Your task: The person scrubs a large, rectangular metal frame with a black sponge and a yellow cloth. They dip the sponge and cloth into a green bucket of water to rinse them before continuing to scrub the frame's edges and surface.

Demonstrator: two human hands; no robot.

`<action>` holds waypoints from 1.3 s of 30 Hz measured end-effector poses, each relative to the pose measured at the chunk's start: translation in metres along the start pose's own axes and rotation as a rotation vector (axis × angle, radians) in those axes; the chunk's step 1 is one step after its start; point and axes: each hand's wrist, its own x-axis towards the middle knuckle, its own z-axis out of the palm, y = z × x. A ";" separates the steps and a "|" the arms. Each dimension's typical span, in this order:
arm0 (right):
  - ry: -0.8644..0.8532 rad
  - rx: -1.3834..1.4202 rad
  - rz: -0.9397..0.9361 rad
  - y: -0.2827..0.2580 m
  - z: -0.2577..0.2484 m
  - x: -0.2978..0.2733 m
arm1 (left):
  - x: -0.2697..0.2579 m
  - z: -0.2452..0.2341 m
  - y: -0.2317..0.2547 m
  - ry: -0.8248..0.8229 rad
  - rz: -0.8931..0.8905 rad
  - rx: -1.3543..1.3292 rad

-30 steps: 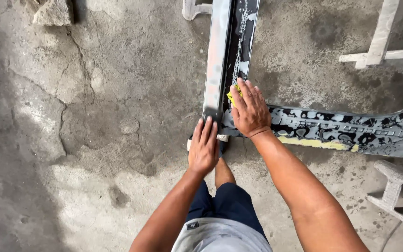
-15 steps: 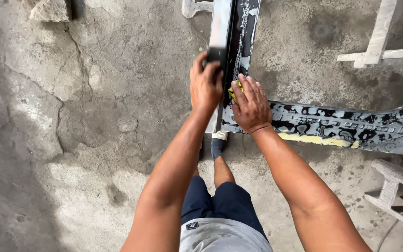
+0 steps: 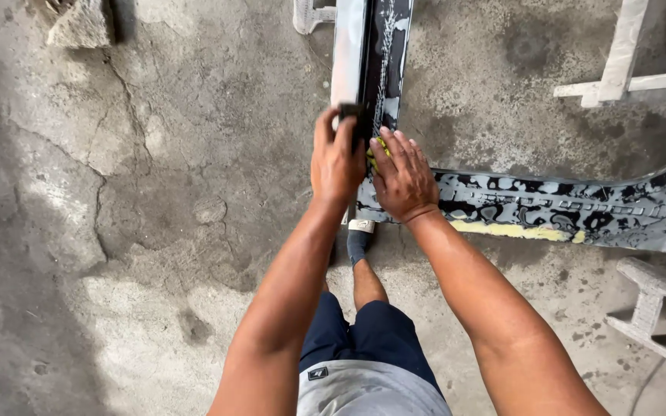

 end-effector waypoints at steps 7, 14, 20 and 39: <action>0.127 -0.048 -0.053 -0.010 -0.017 0.004 | -0.071 -0.019 0.002 -0.032 -0.017 0.005; 0.044 0.026 0.139 0.003 0.002 0.061 | -0.143 -0.044 0.000 -0.124 -0.277 -0.222; 0.192 0.063 0.062 -0.040 0.021 0.073 | -0.125 -0.046 -0.020 0.001 -0.474 -0.390; 0.172 0.054 0.094 0.005 -0.005 0.073 | -0.097 -0.069 0.004 0.129 -0.289 -0.403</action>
